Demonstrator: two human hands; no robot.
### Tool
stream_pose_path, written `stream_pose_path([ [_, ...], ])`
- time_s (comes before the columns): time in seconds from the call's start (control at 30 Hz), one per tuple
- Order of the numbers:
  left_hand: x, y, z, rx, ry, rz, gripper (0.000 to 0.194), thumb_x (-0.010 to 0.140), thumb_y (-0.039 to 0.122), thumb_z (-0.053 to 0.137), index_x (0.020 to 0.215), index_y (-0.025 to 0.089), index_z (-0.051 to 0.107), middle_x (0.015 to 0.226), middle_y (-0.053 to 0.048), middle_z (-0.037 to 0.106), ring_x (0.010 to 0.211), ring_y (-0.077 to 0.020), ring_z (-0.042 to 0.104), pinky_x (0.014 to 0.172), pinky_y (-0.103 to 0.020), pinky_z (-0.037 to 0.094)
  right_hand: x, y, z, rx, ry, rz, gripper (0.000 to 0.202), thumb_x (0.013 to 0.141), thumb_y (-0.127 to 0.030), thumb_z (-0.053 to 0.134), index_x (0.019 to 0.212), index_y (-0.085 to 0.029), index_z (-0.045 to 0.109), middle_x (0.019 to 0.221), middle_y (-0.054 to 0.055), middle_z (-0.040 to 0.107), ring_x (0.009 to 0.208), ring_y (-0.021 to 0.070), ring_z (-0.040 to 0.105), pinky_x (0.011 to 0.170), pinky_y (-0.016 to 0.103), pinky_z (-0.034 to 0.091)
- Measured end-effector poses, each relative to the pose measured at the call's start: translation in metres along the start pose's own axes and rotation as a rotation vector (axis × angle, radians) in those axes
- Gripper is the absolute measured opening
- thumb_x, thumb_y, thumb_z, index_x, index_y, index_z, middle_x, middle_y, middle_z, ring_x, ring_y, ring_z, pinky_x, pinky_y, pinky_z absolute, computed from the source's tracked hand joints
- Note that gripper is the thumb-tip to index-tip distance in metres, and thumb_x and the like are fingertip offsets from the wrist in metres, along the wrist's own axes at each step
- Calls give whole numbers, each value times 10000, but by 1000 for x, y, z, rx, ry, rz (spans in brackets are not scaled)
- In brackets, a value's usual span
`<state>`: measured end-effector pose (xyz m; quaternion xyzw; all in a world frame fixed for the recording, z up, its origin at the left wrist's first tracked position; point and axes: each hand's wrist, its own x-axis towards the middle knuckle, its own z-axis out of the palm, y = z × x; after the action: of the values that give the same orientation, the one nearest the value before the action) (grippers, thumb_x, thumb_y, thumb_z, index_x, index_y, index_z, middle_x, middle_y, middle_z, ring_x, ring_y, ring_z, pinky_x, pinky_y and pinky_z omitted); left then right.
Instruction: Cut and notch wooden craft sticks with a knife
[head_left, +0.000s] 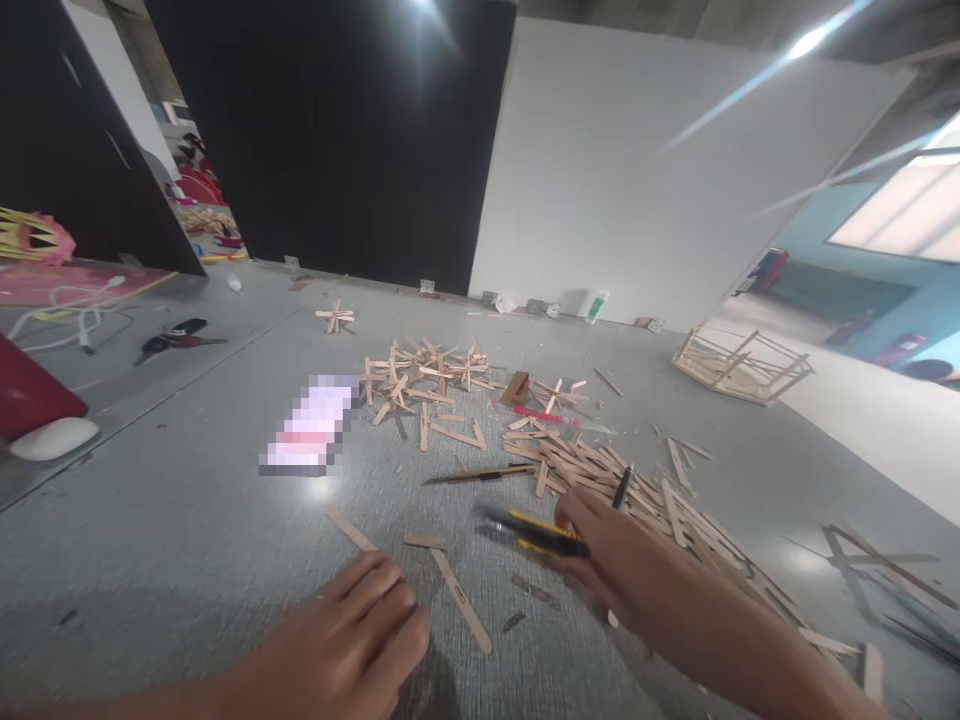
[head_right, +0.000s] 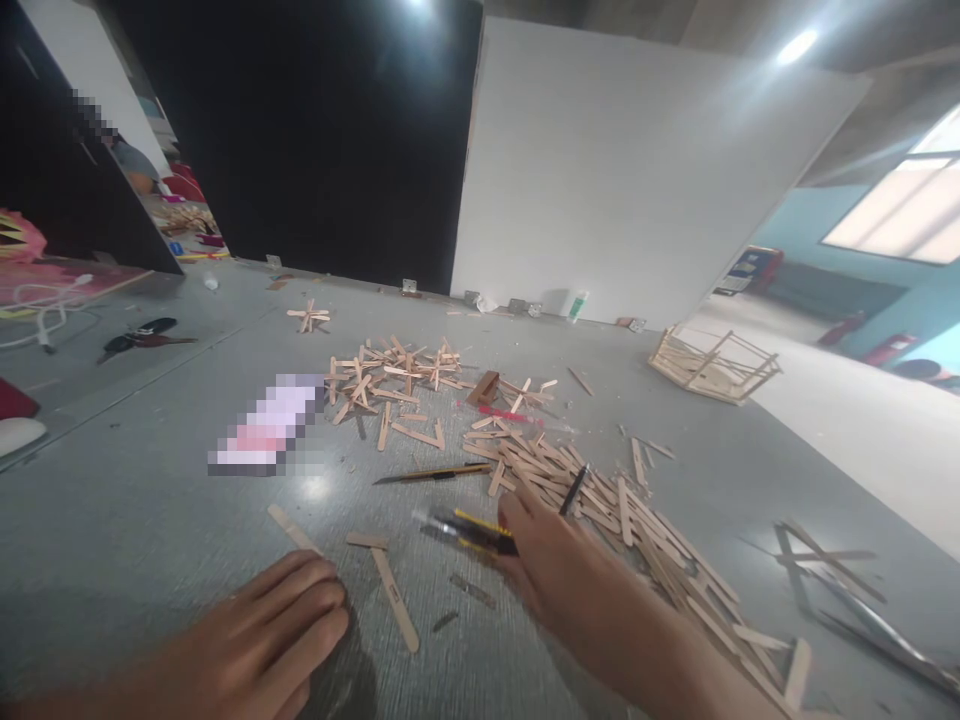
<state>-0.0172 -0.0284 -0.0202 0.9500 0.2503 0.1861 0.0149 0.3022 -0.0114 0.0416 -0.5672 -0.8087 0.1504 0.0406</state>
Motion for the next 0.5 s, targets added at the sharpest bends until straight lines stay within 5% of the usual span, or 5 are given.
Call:
stream_pose_path([
  [0.13,-2,-3,5,18,-55,-5,333,921,107,488,1227,173,600,1136,-93,717,1064,-269,651,1043,-442,504,2,7,-10,73,305,-55,139,1008,-372,556,1048,-251,612,991,53,703,816,208,681,685,325,522],
  [0.3,-1,-5,8,73,-27,-18,502,849,80,468,1340,145,548,1340,-124,653,1216,-313,603,1075,-487,480,-2,-1,-22,187,634,37,240,893,-469,726,1039,-290,665,938,15,740,752,204,709,670,318,555],
  [0.5,-3,-5,11,143,-85,-161,601,851,111,503,1450,116,452,1513,-184,524,1350,-350,536,1067,-533,508,-2,-11,-12,310,685,-18,202,962,-387,658,1145,-305,637,1048,3,748,862,181,737,741,289,575],
])
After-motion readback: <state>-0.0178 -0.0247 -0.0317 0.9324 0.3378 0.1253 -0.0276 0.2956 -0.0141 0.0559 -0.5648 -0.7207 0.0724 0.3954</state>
